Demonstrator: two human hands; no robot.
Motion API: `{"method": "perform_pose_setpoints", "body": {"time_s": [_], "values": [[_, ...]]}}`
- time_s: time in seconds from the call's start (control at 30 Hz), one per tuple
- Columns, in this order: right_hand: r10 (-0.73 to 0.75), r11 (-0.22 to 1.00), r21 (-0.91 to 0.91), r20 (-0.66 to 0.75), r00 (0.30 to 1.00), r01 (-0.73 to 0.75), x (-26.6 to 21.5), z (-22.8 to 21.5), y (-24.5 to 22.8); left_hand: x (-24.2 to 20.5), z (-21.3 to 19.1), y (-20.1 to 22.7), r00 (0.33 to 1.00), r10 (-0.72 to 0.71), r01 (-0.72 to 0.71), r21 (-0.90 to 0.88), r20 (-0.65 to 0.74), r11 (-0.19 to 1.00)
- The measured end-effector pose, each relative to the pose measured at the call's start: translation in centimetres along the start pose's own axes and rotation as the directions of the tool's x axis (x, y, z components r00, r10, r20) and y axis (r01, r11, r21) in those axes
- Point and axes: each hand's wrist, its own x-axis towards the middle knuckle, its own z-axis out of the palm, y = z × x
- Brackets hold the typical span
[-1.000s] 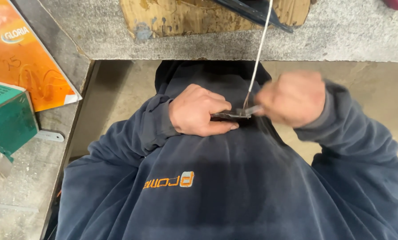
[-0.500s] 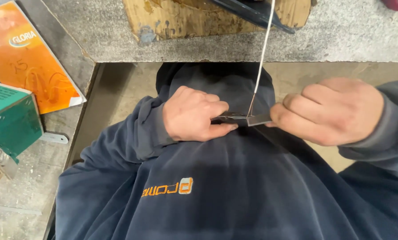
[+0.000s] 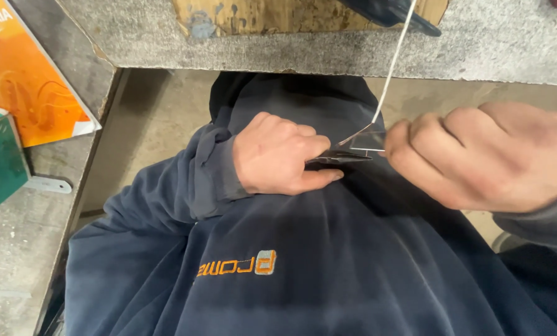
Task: The person walks to a workbench and uses a utility knife to strip the white insulation from a copper wire. They then use pliers to hold the wire and continue stripping the insulation from the end of the wire.
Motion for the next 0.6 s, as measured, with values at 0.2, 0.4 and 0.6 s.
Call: {"method": "perform_pose_setpoints", "body": {"time_s": [0.2, 0.4, 0.6], "values": [[0.030, 0.980, 0.199, -0.097, 0.995, -0.010, 0.8, 0.0, 0.7, -0.5, 0.1, -0.6, 0.999, 0.022, -0.024, -0.068, -0.032, 0.997], [0.236, 0.801, 0.505, 0.226, 0.945, -0.321, 3.5, -0.4, -0.4, -0.2, 0.0, -0.6, 1.000, 0.004, -0.003, -0.060, 0.021, 0.998], [0.124, 0.809, 0.389, 0.618, 0.776, -0.440, 6.7, 0.5, 0.3, -0.5, 0.6, -1.1, 0.998, 0.050, -0.053, -0.089, -0.030, 0.995]]}}
